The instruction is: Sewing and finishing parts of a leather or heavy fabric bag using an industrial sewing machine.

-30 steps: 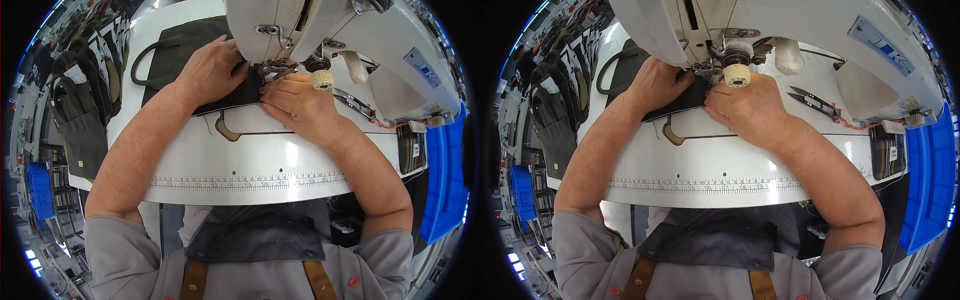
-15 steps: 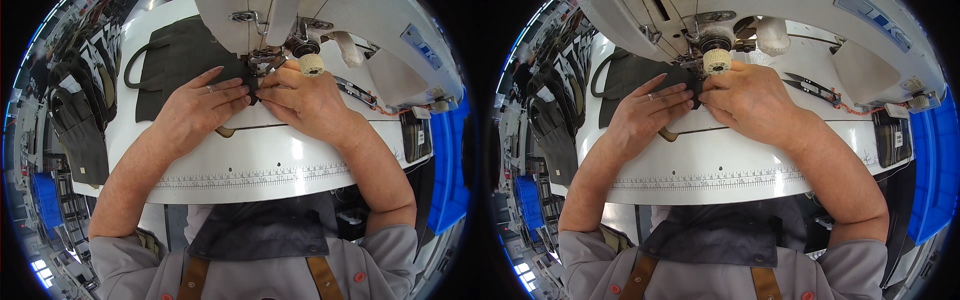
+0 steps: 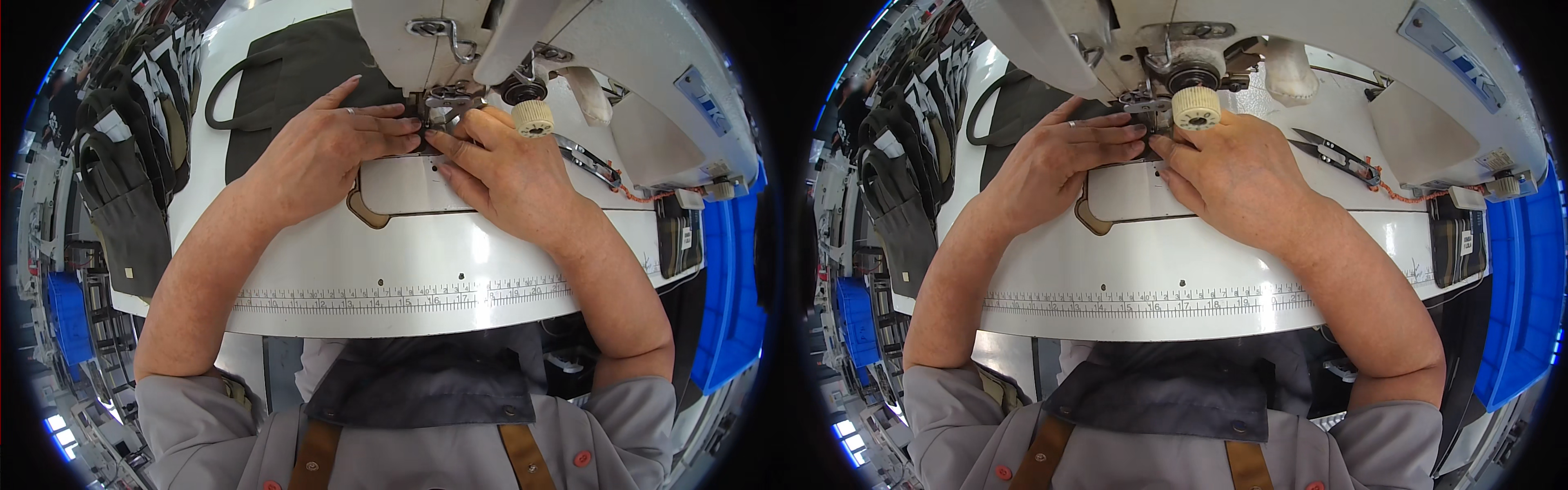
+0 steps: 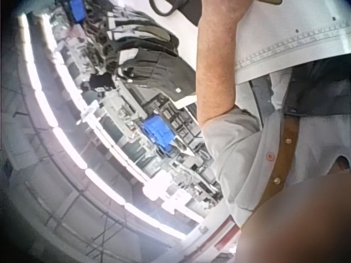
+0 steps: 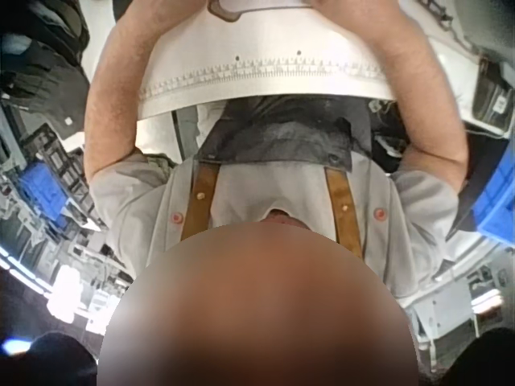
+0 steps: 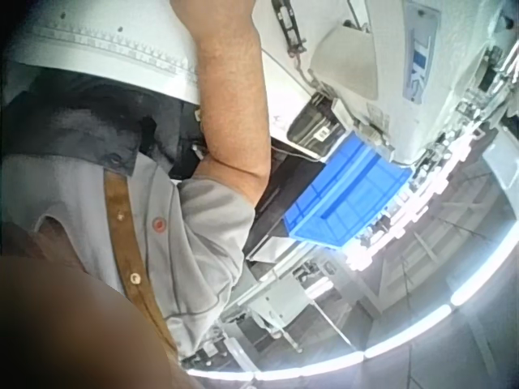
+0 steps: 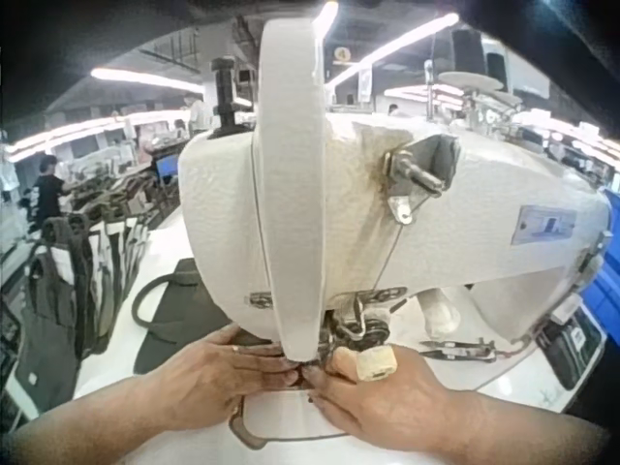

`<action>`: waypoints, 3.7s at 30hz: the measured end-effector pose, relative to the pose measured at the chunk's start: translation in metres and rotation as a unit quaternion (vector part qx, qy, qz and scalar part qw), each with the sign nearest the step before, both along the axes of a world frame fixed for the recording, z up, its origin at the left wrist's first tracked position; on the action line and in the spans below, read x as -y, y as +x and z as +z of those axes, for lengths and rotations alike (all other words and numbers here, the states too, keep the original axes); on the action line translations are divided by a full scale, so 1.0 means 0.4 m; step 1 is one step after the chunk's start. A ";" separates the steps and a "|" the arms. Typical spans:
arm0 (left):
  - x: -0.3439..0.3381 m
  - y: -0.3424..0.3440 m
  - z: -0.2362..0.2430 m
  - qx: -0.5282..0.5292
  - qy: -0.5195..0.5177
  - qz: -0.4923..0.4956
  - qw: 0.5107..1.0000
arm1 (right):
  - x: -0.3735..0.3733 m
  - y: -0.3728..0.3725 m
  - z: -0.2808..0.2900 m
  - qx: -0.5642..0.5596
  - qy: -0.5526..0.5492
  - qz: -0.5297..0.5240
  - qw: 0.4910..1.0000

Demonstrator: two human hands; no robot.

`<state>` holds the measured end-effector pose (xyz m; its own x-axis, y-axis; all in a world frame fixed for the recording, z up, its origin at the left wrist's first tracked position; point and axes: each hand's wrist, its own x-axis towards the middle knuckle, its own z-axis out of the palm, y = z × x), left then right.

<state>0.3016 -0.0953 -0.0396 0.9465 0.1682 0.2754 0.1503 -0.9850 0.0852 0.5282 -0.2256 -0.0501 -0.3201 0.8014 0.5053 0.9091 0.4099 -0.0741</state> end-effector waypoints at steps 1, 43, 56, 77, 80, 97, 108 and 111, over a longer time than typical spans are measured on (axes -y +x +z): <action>-0.007 0.004 -0.005 0.001 0.002 0.001 1.000 | -0.001 0.000 0.000 0.001 0.002 0.001 1.000; 0.065 0.029 -0.039 0.031 0.056 0.092 0.994 | 0.004 0.005 -0.002 -0.011 -0.032 -0.027 0.999; 0.199 0.014 -0.006 -0.055 -0.124 0.201 0.970 | -0.001 0.016 -0.005 -0.017 -0.014 0.001 1.000; 0.144 -0.011 -0.031 -0.021 -0.107 0.136 0.985 | -0.001 0.009 -0.005 -0.032 -0.027 -0.009 0.999; 0.139 0.002 -0.028 -0.016 -0.099 0.149 0.984 | -0.002 0.009 -0.006 -0.030 -0.025 -0.013 0.999; 0.190 -0.025 0.039 0.143 -0.205 0.092 0.964 | 0.102 0.000 0.007 -0.034 0.023 0.112 0.993; 0.255 -0.044 0.047 0.045 -0.107 0.061 0.991 | 0.083 -0.001 -0.013 -0.119 -0.014 0.110 0.987; 0.239 -0.055 0.043 0.070 -0.185 0.082 0.977 | 0.083 -0.004 -0.008 -0.130 -0.015 0.122 0.984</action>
